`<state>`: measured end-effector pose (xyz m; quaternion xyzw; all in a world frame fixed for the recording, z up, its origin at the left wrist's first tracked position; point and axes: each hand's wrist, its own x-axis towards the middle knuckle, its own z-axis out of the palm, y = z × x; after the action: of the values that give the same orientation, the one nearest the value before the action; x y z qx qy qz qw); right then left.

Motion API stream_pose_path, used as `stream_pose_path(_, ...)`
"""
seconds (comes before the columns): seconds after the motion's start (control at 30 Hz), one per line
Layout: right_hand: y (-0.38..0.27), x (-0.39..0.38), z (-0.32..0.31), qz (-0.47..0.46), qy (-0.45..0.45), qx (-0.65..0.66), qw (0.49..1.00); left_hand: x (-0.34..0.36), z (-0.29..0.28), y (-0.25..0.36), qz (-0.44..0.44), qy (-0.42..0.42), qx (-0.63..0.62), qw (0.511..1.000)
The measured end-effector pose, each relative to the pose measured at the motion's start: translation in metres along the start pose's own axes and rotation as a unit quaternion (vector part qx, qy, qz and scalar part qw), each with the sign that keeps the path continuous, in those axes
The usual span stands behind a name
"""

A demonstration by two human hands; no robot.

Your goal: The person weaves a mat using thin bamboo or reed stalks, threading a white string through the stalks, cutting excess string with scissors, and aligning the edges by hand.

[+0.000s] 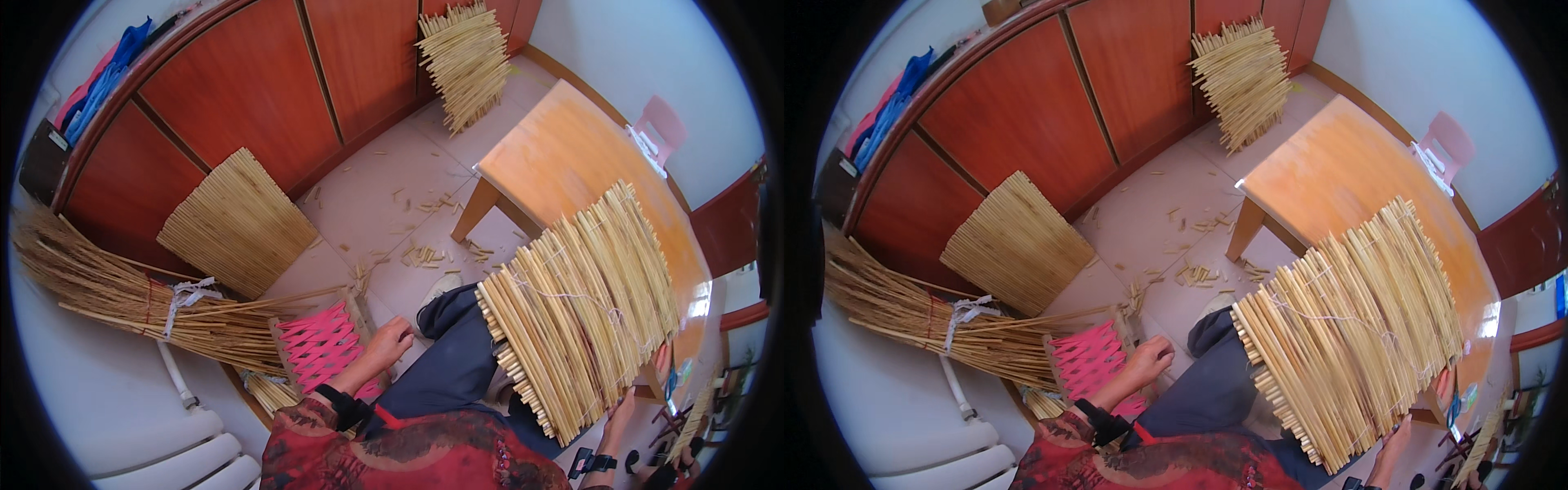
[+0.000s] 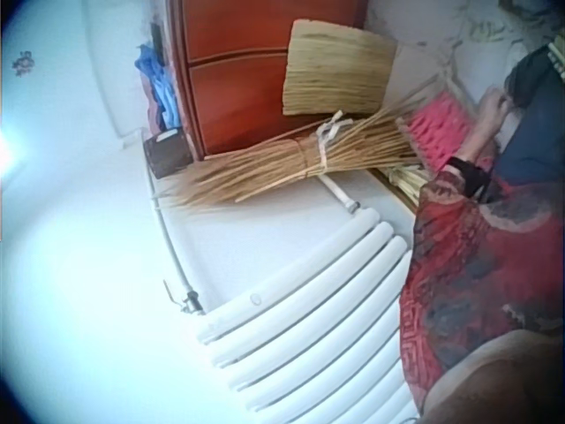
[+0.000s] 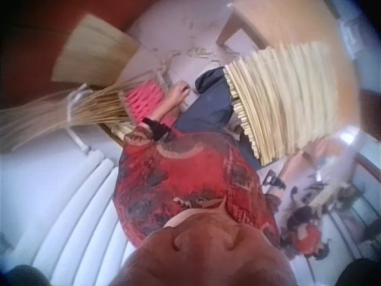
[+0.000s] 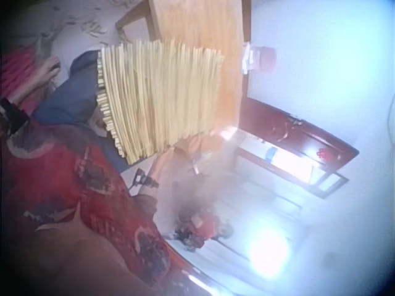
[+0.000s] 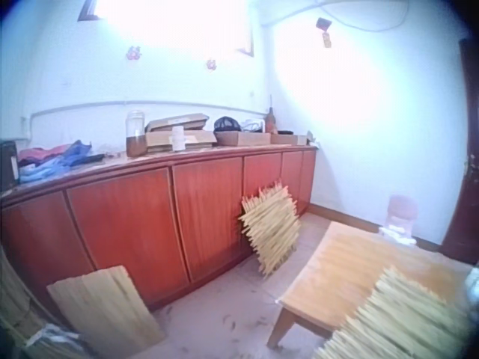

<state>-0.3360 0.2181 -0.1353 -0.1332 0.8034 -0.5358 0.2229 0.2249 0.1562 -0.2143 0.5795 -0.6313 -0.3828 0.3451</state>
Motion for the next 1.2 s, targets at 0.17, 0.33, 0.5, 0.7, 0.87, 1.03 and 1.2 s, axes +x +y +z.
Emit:
stream_pose_path(0.17, -0.003, -0.015, -0.002, -0.037, -0.1, -0.041, 0.993, 0.009, 0.004, -0.042, -0.042, 0.008, 0.031, 0.999)
stream_pose_path(0.33, 0.012, 0.001, -0.007, -0.138, -0.099, -0.128, 0.977, 0.032, 0.014, -0.064, -0.09, -0.03, 0.048, 0.994)
stream_pose_path(0.5, 0.006, -0.012, 0.002, -0.159, -0.051, -0.219, 0.961, 0.068, 0.037, -0.106, -0.16, -0.059, 0.043, 0.984)
stream_pose_path(0.7, 0.003, -0.021, 0.001, -0.118, -0.046, -0.19, 0.974, 0.109, 0.061, -0.152, -0.223, 0.007, 0.052, 0.974)
stream_pose_path(0.87, -0.002, -0.029, -0.007, -0.13, -0.043, -0.277, 0.951, 0.132, 0.057, -0.184, -0.283, 0.036, 0.009, 0.958)
stream_pose_path(1.03, -0.007, -0.031, -0.008, -0.136, -0.051, -0.331, 0.932, 0.148, 0.063, -0.22, -0.341, 0.099, -0.087, 0.931)
stream_pose_path(1.2, -0.011, -0.032, -0.005, -0.143, -0.061, -0.364, 0.918, 0.162, 0.064, -0.223, -0.32, 0.117, -0.051, 0.939)
